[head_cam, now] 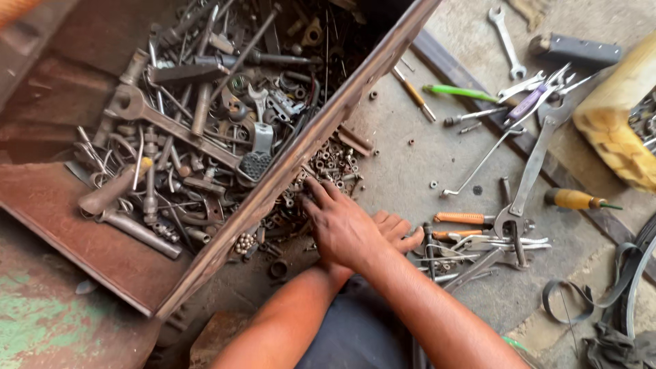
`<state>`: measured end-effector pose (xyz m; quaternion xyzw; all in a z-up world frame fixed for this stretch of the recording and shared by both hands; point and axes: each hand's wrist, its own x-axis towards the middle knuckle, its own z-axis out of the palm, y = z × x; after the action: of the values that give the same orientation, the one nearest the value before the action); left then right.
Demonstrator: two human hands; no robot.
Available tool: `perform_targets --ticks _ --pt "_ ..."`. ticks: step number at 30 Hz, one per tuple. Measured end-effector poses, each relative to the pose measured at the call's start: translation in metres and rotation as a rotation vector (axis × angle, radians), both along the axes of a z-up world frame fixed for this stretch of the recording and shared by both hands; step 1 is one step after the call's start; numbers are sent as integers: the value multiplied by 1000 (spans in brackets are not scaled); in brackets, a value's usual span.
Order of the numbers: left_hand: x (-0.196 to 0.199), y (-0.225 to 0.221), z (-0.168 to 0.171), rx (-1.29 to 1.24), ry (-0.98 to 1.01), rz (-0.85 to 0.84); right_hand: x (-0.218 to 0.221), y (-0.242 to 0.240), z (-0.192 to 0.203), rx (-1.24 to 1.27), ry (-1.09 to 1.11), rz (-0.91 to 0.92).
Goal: The person sits on the floor and sorts a pile of small metal parts, picking them up one by one and placing them into a metal container. The person occasionally reaches into a drawer to retrieve additional parts and continues the sorting process.
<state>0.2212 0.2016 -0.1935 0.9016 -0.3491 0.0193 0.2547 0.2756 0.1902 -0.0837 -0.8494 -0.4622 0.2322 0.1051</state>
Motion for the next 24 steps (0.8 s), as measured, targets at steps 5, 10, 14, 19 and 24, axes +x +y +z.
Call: perform_targets --ticks 5,10,14,19,24 --pt "-1 -11 -15 -6 83 8 34 1 -18 156 -160 -104" --pt "0 -14 -26 -42 18 70 69 -23 -44 175 -368 -75" --pt "-15 -17 -23 -40 -79 58 76 -62 -50 143 -236 -243" --pt "-4 -8 -22 -159 -176 67 86 -93 -46 396 -235 -470" --pt "-5 -12 -19 -208 -233 119 59 -83 -42 442 -161 -634"
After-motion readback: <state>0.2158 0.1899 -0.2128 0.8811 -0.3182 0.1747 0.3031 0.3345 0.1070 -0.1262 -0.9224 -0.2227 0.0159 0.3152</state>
